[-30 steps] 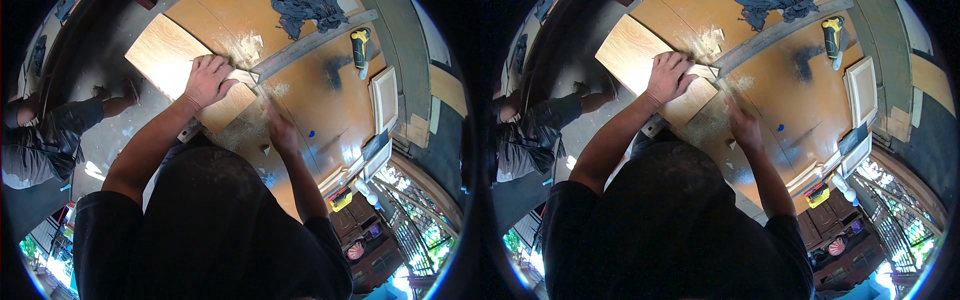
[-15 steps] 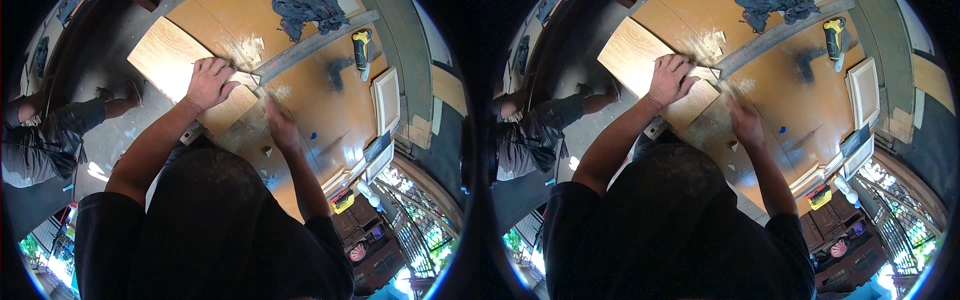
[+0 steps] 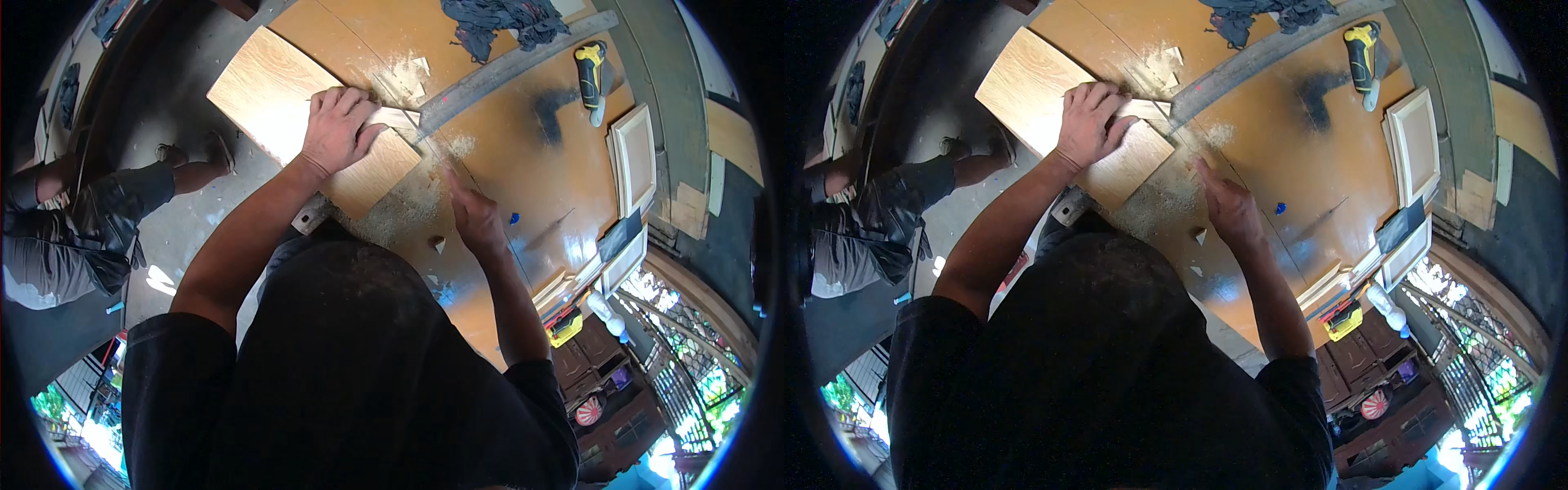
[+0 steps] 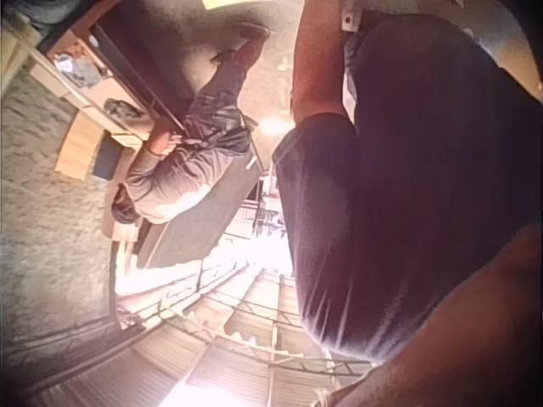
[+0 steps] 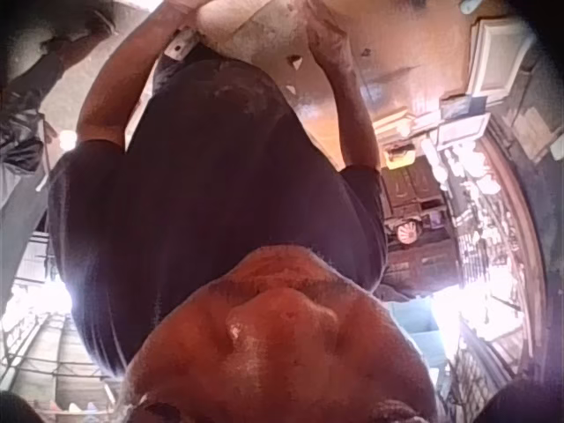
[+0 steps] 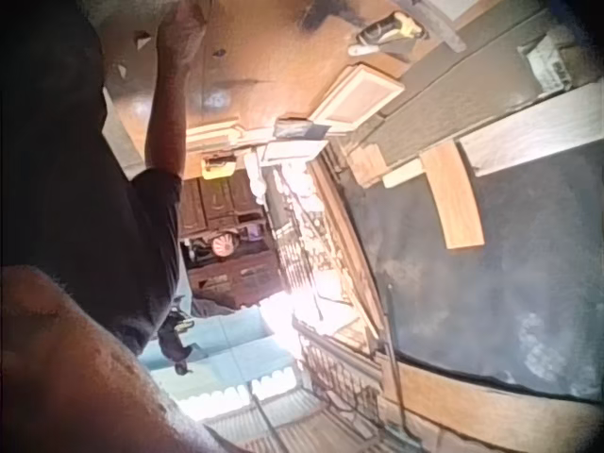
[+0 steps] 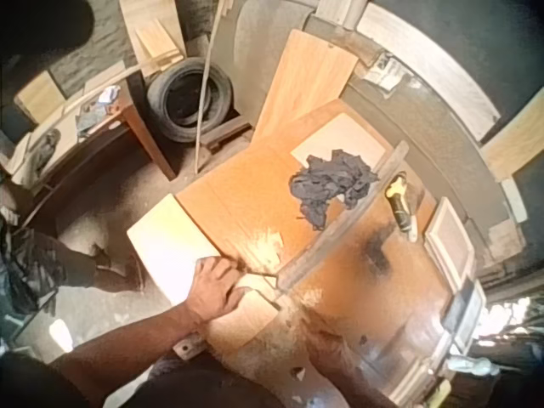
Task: Measure and cut a wooden piece using a hand saw and square ruler.
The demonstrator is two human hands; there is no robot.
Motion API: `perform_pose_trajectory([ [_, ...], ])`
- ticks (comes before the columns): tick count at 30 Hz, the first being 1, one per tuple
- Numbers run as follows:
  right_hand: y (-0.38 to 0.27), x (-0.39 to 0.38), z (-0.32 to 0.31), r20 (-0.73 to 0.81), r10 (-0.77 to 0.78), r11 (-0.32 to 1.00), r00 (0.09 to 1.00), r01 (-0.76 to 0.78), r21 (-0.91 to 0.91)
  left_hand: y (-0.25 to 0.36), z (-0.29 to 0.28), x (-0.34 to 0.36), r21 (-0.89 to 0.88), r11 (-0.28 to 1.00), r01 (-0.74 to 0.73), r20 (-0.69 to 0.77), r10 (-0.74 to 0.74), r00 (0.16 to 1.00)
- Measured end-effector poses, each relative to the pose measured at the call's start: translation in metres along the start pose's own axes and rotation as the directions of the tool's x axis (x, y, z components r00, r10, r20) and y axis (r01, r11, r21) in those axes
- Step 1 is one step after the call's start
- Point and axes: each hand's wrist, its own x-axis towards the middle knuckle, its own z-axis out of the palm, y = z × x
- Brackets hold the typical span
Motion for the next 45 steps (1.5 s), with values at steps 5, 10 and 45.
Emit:
perform_pose_trajectory([
  [5, -0.017, -0.047, -0.032, 0.099, 0.132, 0.991, 0.986, -0.132, -0.001, -0.002, -0.007, -0.004, -0.001, 1.000, -0.006, 0.007, 0.006, 1.000],
  [10, -0.005, 0.001, 0.002, 0.024, 0.007, 0.999, 1.000, -0.008, 0.033, 0.001, -0.005, 0.002, -0.024, 0.999, -0.046, 0.016, 0.047, 0.999],
  [45, 0.002, 0.040, 0.019, -0.100, -0.175, 0.970, 0.979, 0.189, 0.154, 0.000, 0.000, 0.002, 0.021, 0.999, -0.050, 0.044, 0.049, 0.998],
])
